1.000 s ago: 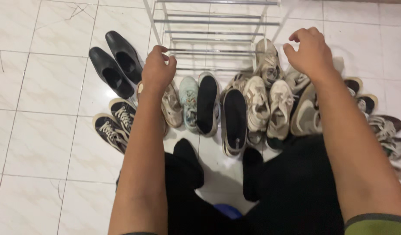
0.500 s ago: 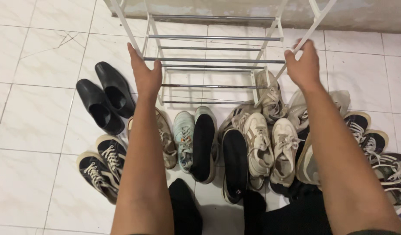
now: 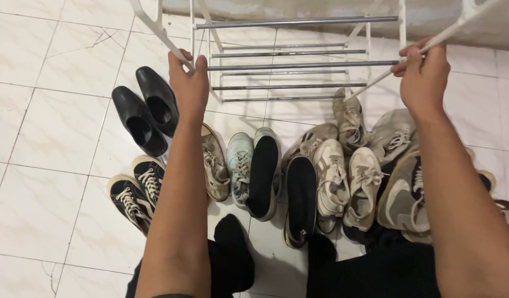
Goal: The person assembles a white metal shoe rack by inserting horizontal bars into the frame. They then remove several pairs of shoes from an existing rack and place them on the floor, and finally place some of the shoes onto the newly assembled rack.
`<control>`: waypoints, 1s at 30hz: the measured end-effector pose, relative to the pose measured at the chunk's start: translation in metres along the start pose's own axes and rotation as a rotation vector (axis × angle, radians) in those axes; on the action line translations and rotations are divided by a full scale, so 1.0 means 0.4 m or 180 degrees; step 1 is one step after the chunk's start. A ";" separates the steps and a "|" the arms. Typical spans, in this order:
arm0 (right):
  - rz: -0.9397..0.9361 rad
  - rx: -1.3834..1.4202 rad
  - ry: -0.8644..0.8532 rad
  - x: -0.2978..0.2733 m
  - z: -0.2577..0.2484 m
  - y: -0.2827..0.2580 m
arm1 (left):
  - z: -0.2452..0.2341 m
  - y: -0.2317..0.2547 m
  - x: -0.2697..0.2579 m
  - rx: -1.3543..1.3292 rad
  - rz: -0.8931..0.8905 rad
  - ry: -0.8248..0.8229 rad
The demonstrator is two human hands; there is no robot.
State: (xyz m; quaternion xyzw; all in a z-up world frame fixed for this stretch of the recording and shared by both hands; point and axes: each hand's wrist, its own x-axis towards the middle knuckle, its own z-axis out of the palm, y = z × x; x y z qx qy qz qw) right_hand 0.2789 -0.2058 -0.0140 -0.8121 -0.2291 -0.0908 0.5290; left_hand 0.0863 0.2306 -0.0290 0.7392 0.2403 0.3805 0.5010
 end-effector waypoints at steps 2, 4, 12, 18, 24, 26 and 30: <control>-0.0075 -0.0058 0.0117 -0.037 -0.031 -0.046 | -0.026 0.054 -0.034 -0.0033 0.0131 0.0018; -0.0081 -0.0115 0.0222 -0.087 -0.053 -0.097 | -0.072 0.096 -0.069 -0.0130 0.0156 -0.0040; 0.0056 -0.0365 0.0299 -0.374 -0.091 -0.241 | -0.207 0.111 -0.289 0.0351 -0.0247 0.0216; -0.0268 -0.0284 0.0606 -0.475 -0.140 -0.293 | -0.291 0.224 -0.401 0.0102 -0.0706 -0.0091; -0.0149 -0.0484 0.0302 -0.564 -0.142 -0.278 | -0.336 0.306 -0.422 -0.0921 0.0357 0.0803; -0.0047 -0.0755 0.0164 -0.594 -0.141 -0.276 | -0.347 0.307 -0.435 -0.0715 0.0302 0.0705; 0.0135 -0.0932 0.0165 -0.617 -0.141 -0.295 | -0.384 0.328 -0.442 0.0631 0.0749 0.0615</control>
